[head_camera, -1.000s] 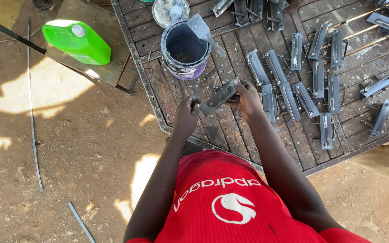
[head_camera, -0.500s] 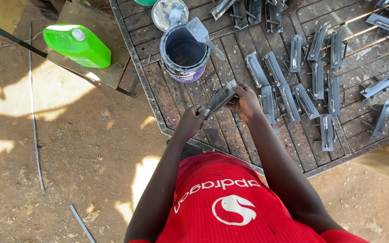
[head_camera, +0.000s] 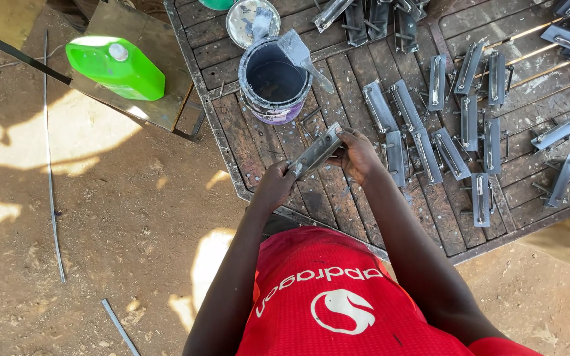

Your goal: Painting metal brackets by dipping them in a paint can and using a brush to spread the paint evenly.

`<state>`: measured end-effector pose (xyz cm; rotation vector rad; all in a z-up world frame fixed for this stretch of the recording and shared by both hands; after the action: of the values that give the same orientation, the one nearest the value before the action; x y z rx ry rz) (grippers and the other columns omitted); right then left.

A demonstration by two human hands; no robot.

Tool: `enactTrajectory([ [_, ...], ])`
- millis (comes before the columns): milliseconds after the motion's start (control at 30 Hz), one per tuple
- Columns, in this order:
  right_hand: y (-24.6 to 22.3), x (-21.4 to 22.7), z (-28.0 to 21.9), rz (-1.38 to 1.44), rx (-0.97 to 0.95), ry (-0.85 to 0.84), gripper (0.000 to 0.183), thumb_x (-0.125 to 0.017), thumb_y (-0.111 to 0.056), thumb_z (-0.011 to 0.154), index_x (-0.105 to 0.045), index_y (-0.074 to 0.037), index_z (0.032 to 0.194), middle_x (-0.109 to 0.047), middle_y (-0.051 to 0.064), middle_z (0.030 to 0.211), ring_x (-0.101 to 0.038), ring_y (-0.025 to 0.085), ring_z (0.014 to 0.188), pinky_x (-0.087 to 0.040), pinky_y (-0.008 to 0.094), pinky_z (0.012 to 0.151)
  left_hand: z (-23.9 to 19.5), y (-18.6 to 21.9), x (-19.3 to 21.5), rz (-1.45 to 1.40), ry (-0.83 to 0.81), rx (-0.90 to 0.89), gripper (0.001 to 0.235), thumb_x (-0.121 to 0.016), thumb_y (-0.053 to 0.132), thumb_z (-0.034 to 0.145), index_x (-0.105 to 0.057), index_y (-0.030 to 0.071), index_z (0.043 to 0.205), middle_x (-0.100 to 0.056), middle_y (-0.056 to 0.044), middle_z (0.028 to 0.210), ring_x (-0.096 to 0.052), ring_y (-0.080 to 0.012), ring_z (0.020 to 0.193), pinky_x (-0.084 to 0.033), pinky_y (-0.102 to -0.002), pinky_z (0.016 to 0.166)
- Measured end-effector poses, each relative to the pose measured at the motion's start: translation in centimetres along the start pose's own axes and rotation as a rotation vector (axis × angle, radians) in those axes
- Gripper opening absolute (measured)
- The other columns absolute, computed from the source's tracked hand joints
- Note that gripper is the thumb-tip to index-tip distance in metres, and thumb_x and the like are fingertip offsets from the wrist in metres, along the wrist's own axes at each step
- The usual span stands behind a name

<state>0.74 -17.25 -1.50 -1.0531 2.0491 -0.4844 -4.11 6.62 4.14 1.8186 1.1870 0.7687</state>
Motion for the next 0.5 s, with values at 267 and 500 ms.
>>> enactTrajectory([
  [267,-5.9,-4.5,2.0,-0.449,0.056,0.01,0.064,-0.064,-0.042,0.103,-0.034,-0.013,0.151,-0.064,0.018,0.122,-0.072,0.037,0.102,-0.063,0.064,0.082,-3.2,2.0,1.5,-0.044,0.097,0.038,0.042,-0.045,0.023,0.111,-0.059,-0.011,0.129,-0.065,-0.023,0.089,-0.061,-0.0244,0.078,-0.048,-0.047,0.074],
  [500,-7.2,-7.7,8.6,-0.583,0.153,-0.015,0.068,-0.067,-0.026,0.102,-0.028,-0.009,0.155,-0.072,0.01,0.104,-0.077,0.024,0.084,-0.067,0.04,0.072,-4.0,0.4,5.4,0.084,0.322,0.052,0.029,-0.048,0.022,0.107,-0.068,0.001,0.111,-0.066,-0.021,0.082,-0.063,-0.0308,0.075,-0.046,-0.047,0.07],
])
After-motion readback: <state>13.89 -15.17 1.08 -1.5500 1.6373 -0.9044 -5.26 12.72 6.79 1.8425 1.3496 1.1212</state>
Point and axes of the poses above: each hand's wrist, its own z-axis towards the middle knuckle, its own x-axis out of the back of the hand, y = z × x, the point moved 4 cm from there along z, towards the middle knuckle
